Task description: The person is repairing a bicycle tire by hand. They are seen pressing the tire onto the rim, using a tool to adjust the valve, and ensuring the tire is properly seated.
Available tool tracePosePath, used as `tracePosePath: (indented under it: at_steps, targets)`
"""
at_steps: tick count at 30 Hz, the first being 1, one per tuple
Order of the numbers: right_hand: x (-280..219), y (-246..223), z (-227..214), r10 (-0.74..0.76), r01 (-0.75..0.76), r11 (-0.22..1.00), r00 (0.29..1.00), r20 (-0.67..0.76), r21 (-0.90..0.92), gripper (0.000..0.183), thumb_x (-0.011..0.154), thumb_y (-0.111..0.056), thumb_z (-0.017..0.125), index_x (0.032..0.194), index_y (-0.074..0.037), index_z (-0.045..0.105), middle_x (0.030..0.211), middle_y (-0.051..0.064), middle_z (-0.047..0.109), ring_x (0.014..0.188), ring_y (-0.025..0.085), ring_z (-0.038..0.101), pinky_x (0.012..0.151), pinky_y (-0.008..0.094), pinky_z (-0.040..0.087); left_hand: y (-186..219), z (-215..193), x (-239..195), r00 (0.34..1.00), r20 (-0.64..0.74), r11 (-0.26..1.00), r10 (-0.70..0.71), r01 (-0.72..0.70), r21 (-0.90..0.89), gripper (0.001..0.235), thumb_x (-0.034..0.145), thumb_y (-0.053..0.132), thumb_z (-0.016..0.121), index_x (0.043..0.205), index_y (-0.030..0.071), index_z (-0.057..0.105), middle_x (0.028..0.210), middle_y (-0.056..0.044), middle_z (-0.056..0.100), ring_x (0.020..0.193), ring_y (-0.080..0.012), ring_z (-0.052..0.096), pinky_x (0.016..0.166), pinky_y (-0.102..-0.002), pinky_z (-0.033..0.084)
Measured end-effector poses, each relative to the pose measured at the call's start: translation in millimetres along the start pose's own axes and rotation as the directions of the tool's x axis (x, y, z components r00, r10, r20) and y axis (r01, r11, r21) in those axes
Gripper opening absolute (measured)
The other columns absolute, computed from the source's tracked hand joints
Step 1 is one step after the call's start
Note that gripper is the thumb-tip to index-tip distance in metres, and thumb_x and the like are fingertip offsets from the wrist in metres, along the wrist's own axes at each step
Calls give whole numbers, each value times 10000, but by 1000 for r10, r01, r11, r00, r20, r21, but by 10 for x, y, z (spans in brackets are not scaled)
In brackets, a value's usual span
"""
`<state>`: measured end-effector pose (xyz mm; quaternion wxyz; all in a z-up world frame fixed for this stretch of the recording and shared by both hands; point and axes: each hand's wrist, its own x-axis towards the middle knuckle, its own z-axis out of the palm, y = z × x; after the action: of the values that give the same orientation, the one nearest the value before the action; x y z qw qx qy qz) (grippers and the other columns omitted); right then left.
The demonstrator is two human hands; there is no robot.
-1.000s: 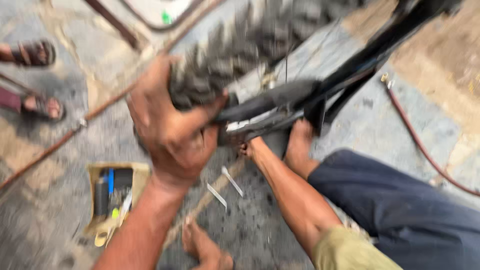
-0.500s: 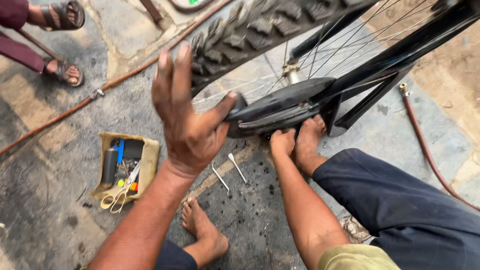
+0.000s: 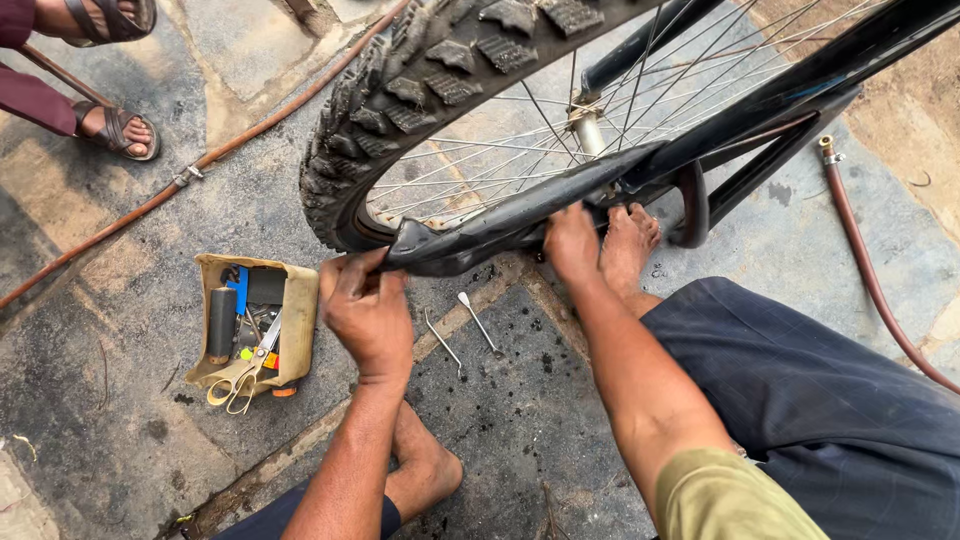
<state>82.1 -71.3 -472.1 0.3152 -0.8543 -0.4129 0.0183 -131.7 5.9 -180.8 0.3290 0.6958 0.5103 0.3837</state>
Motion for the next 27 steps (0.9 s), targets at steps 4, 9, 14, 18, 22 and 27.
tracePosePath:
  at_steps: [4,9,14,18,22,27]
  targets:
    - [111,71,-23,137,-161,977,977,-161,-143,83,928,-32,611,884,36,628,1037,201,577,939,361,580,816,499,522,-106,171,68,1000,6,992,30,-30,125,185,905,-39,719,1067,39,767,1086,-40,617,855,-129,663,712,-253,563]
    - [-132,-628,-146,-113,89,979,985,-131,-181,310,869,-75,672,1165,0,622,1121,240,560,913,373,575,742,500,507,-181,261,61,996,17,985,91,-93,142,317,901,47,758,1206,37,671,1139,-76,596,956,-153,673,807,-281,596]
    - [-275,-1296,-173,-88,78,968,996,30,240,516,838,-130,707,1344,-142,608,1243,252,534,1047,399,595,836,490,540,-148,197,-179,964,188,919,-190,107,380,268,940,273,806,877,46,678,873,-84,704,766,-239,690,750,-401,573]
    - [-186,-1250,-186,-77,45,954,993,94,297,427,821,-143,730,1244,-187,689,1258,160,577,1067,382,606,872,490,535,-129,413,-171,542,801,585,254,-746,319,139,919,216,715,998,101,722,1054,-109,698,1047,-286,671,1110,-470,451]
    - [-198,-1054,-131,-53,43,967,998,34,252,298,893,-144,707,1189,-179,700,1139,88,679,989,341,669,879,474,532,-235,451,279,197,926,-86,322,-968,235,585,688,270,602,1225,38,622,1262,-159,669,1220,-273,585,1107,-383,359]
    - [-181,-917,-18,-42,23,993,984,173,113,223,906,-233,725,1125,-191,715,882,107,690,799,347,690,752,466,547,-325,174,711,-56,998,-502,17,-864,-40,423,965,230,521,1329,14,535,1281,-195,614,1254,-289,556,1140,-380,363]
